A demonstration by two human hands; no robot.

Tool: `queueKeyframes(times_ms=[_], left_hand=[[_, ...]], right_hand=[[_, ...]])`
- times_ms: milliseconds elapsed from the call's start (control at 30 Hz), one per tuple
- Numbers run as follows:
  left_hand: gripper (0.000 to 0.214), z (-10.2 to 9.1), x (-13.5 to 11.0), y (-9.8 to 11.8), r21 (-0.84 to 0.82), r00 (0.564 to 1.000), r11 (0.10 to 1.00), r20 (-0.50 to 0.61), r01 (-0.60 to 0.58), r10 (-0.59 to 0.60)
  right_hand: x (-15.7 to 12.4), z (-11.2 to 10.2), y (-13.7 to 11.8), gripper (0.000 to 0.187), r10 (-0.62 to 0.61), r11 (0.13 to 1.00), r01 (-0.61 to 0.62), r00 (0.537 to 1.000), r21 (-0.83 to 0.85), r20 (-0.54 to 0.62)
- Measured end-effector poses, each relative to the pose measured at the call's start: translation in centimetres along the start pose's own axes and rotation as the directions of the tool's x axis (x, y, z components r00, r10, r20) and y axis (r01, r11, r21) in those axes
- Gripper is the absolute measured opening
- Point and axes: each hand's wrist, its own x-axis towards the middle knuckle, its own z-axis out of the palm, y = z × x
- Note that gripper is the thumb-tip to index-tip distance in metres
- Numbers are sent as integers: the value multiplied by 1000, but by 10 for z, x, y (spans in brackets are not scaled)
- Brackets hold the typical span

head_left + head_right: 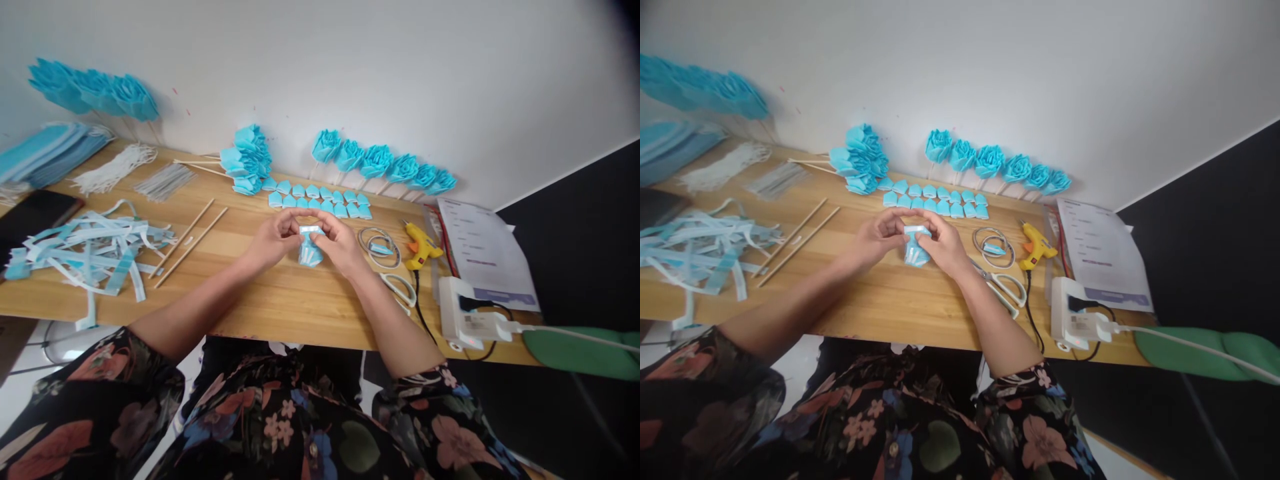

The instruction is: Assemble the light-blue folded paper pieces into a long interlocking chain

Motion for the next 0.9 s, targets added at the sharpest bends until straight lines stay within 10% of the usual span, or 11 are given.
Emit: queueKeyframes(times_ms=[900], left_hand=[[46, -7, 5, 1, -138, 990, 990, -133, 30, -49]], right_hand=[[1, -5, 2, 57, 78, 983, -83, 996, 163, 32]])
